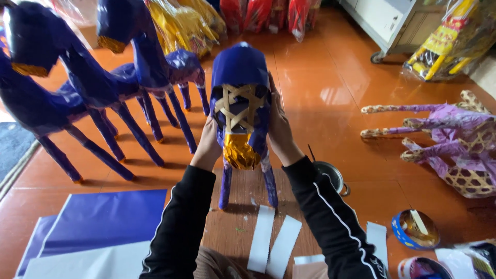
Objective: Applying blue paper strips to a wicker animal frame to cover it.
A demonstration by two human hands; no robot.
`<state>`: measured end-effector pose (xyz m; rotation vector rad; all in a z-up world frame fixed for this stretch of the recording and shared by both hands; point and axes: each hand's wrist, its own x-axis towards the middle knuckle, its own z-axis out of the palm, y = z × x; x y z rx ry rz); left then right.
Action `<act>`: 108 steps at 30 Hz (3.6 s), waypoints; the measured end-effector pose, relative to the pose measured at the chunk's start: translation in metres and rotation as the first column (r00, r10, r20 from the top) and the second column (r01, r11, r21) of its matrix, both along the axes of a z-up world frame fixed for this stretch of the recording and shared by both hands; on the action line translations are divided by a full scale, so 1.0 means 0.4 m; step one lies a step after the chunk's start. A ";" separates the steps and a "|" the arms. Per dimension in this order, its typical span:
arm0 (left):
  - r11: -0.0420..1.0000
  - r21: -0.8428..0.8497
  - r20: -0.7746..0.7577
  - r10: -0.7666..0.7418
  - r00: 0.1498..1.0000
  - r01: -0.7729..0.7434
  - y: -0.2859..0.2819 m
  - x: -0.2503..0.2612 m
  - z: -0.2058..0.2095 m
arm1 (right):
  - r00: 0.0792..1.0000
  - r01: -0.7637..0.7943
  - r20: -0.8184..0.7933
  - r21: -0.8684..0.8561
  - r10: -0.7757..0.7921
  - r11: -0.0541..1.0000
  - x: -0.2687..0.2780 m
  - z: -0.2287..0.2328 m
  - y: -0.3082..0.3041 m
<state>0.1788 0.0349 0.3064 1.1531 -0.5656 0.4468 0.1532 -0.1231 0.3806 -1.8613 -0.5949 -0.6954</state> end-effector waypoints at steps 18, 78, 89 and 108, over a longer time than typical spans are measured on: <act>0.902 0.430 -0.865 0.420 0.273 -0.025 0.011 -0.374 -0.825 | 0.438 -0.052 -0.338 -0.935 -0.833 0.351 0.118 -1.073 -0.560; 0.997 -0.050 -0.997 -0.053 -0.056 -0.059 -0.128 -0.505 -1.316 | 0.644 -0.217 -0.640 -0.678 -0.419 0.702 -0.368 -0.998 -0.123; 0.904 -0.241 -0.936 -0.312 -0.161 -0.353 -0.120 -0.480 -1.116 | 0.489 -0.300 -0.706 -0.687 -0.512 0.662 -0.681 -0.870 -0.212; 0.919 -0.237 -0.925 -0.313 -0.217 -0.316 -0.128 -0.473 -0.952 | 0.602 -0.223 -0.667 -0.668 -0.438 0.710 -0.372 -1.022 -0.101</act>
